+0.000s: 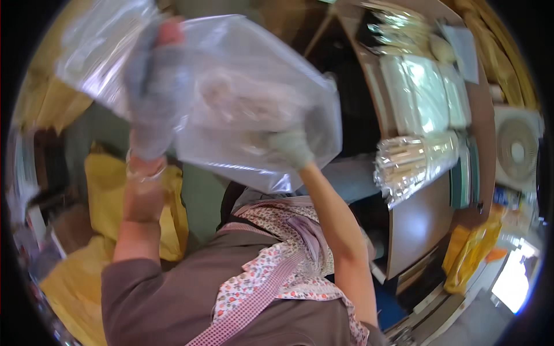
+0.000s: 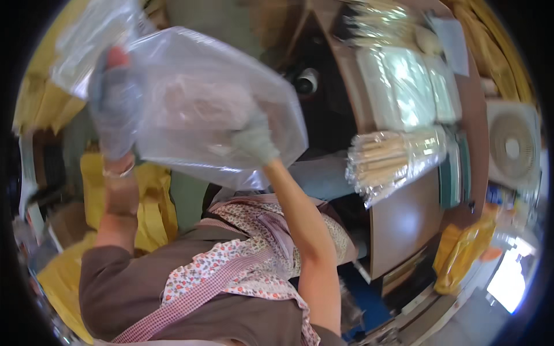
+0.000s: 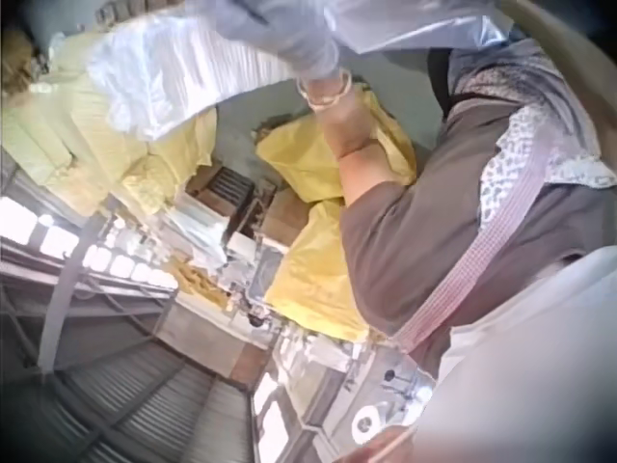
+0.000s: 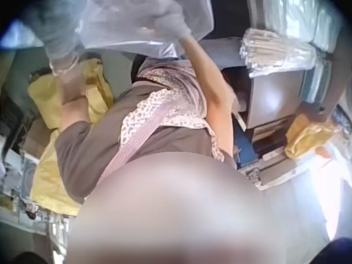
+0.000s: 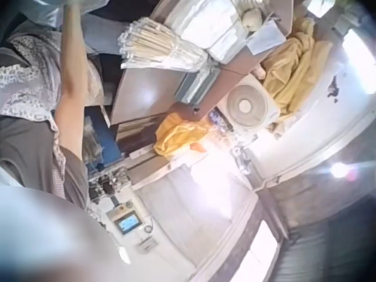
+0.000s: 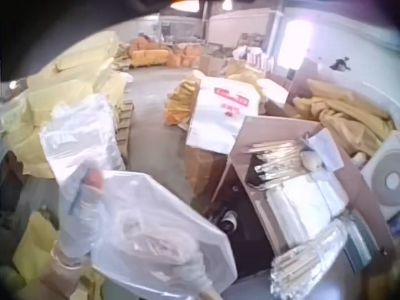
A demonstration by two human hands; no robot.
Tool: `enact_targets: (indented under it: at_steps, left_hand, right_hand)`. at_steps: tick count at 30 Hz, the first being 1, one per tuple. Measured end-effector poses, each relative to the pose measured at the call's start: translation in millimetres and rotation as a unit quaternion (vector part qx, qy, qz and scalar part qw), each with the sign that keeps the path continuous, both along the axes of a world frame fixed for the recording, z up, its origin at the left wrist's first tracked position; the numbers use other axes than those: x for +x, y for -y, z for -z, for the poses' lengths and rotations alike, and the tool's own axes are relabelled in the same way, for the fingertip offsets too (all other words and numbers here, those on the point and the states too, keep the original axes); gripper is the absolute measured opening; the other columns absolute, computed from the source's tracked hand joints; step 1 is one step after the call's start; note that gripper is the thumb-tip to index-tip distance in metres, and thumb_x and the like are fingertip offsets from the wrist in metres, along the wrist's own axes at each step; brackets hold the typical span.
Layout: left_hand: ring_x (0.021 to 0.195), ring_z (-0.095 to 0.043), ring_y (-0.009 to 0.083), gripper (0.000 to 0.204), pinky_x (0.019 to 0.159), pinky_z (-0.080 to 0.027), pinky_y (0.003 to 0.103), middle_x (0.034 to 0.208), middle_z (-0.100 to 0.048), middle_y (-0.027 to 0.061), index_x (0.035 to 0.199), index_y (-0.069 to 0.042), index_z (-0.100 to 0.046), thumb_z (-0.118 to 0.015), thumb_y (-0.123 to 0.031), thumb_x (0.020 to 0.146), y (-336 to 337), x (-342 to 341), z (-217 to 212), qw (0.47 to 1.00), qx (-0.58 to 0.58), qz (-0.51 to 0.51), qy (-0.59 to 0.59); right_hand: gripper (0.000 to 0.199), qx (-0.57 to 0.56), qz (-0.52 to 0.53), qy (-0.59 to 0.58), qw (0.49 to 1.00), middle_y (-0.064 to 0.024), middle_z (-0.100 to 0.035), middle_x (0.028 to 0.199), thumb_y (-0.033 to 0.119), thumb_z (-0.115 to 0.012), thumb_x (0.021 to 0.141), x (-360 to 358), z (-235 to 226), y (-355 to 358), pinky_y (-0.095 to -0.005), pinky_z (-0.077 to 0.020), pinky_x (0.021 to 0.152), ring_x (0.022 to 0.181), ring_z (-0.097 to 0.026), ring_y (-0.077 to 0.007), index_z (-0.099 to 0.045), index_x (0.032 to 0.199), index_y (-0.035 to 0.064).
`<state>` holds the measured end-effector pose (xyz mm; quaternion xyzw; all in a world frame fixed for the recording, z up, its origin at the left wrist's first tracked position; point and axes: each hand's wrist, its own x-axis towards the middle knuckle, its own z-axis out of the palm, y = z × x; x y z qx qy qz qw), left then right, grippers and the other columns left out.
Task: Packing bundles of wooden skewers into plastic bags.
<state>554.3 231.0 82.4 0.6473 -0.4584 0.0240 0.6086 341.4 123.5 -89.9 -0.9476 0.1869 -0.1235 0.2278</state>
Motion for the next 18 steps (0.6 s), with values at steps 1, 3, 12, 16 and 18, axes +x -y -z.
enact_targets:
  at_steps: [1, 3, 12, 16, 18]
  left_hand:
    - [0.061, -0.048, 0.0065, 0.017, 0.053, -0.04, 0.019, 0.078, -0.054, -0.0017, 0.1, -0.005, -0.058, -0.056, -0.02, 0.094, -7, 11, 1, 0.989, -0.048, 0.013, -0.138]
    - [0.055, -0.044, 0.0069, 0.016, 0.045, -0.035, 0.019, 0.07, -0.049, -0.0014, 0.097, -0.005, -0.059, -0.049, -0.019, 0.096, -5, 17, -10, 0.842, -0.171, -0.109, -0.5]
    - [0.089, -0.056, 0.0114, 0.028, 0.082, -0.046, 0.024, 0.1, -0.064, 0.0052, 0.118, 0.002, -0.058, -0.056, -0.014, 0.094, 35, 20, -13, 0.973, 0.2, -0.117, -0.016]
    - [0.09, -0.057, 0.0134, 0.021, 0.079, -0.045, 0.026, 0.098, -0.063, 0.0059, 0.11, -0.001, -0.06, -0.059, -0.01, 0.091, 82, -36, -35, 0.963, 0.21, -0.005, 0.169]
    - [0.088, -0.059, 0.0174, 0.022, 0.077, -0.046, 0.028, 0.099, -0.062, 0.0073, 0.107, -0.004, -0.061, -0.064, -0.005, 0.085, 120, -103, -66, 0.944, 0.098, 0.166, 0.267]
  right_hand:
    - [0.032, 0.302, 0.096, -0.017, 0.948, -0.0165, -0.064, 0.106, 0.025, -0.062, 0.084, 32, -9, -7, -0.0374, -0.0455, 0.091, 0.103, -0.059, -0.0277, -0.062, 0.111, 0.007]
    - [0.028, 0.301, 0.154, -0.148, 0.929, -0.0167, -0.067, 0.094, 0.024, -0.063, 0.082, 41, 20, -14, -0.0394, -0.0458, 0.089, 0.099, -0.061, -0.0299, -0.065, 0.104, 0.0073]
    - [0.027, 0.164, 0.177, -0.016, 0.97, -0.0149, -0.066, 0.1, 0.013, -0.06, 0.079, -1, -27, 11, -0.0391, -0.0493, 0.082, 0.096, -0.062, -0.031, -0.063, 0.105, 0.0041]
    - [0.03, 0.159, 0.167, 0.171, 0.958, -0.014, -0.064, 0.103, 0.006, -0.059, 0.077, -103, -128, -15, -0.0373, -0.05, 0.079, 0.094, -0.062, -0.0294, -0.062, 0.107, 0.0034]
    - [0.016, 0.271, 0.379, 0.33, 0.821, -0.0109, -0.065, 0.091, 0.004, -0.058, 0.082, -188, -124, -16, -0.032, -0.0509, 0.069, 0.082, -0.064, -0.0219, -0.062, 0.097, 0.0037]
